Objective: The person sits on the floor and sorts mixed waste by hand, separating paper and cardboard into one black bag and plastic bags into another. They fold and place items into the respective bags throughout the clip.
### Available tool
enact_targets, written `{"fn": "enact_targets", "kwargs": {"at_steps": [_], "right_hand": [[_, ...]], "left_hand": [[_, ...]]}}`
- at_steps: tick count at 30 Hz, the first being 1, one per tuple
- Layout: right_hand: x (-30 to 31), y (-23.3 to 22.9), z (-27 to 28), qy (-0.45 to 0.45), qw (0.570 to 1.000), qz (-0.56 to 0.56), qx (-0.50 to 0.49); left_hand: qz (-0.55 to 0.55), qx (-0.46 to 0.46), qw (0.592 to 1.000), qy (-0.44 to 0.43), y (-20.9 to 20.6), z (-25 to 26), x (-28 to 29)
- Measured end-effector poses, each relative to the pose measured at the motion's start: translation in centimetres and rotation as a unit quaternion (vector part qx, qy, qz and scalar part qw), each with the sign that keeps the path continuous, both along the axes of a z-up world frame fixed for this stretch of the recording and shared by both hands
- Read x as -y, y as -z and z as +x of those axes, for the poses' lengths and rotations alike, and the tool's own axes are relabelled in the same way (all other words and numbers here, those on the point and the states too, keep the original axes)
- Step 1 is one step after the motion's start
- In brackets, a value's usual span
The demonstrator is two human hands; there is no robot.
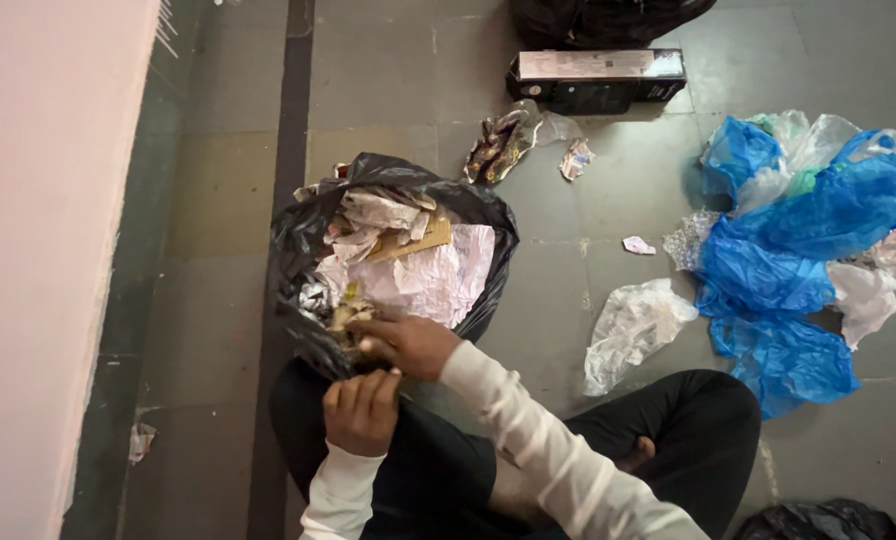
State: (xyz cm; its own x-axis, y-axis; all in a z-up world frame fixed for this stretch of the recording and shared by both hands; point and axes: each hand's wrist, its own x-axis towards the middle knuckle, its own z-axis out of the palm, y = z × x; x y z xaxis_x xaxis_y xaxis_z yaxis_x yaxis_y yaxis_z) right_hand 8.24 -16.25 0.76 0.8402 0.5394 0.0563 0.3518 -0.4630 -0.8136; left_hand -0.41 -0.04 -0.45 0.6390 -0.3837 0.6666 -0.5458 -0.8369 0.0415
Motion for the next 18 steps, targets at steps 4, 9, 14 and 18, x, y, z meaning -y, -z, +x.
{"fn": "enact_targets", "kwargs": {"at_steps": [4, 9, 14, 18], "right_hand": [[4.3, -0.6, -1.5, 0.072, 0.983, 0.153, 0.075], [12.2, 0.1, 0.3, 0.322, 0.905, 0.276, -0.020], [19.3, 3.7, 7.4, 0.472, 0.874, 0.112, 0.026], [19.9, 6.7, 14.9, 0.421, 0.901, -0.066, 0.082]], "left_hand": [[-0.007, -0.026, 0.998, -0.054, 0.3, 0.7, 0.6], [0.009, -0.038, 0.997, -0.068, 0.4, 1.1, 0.7], [0.005, -0.047, 0.997, -0.065, 1.0, 1.3, 0.6], [0.004, -0.021, 0.998, -0.056, 2.1, 2.0, 0.4]]}}
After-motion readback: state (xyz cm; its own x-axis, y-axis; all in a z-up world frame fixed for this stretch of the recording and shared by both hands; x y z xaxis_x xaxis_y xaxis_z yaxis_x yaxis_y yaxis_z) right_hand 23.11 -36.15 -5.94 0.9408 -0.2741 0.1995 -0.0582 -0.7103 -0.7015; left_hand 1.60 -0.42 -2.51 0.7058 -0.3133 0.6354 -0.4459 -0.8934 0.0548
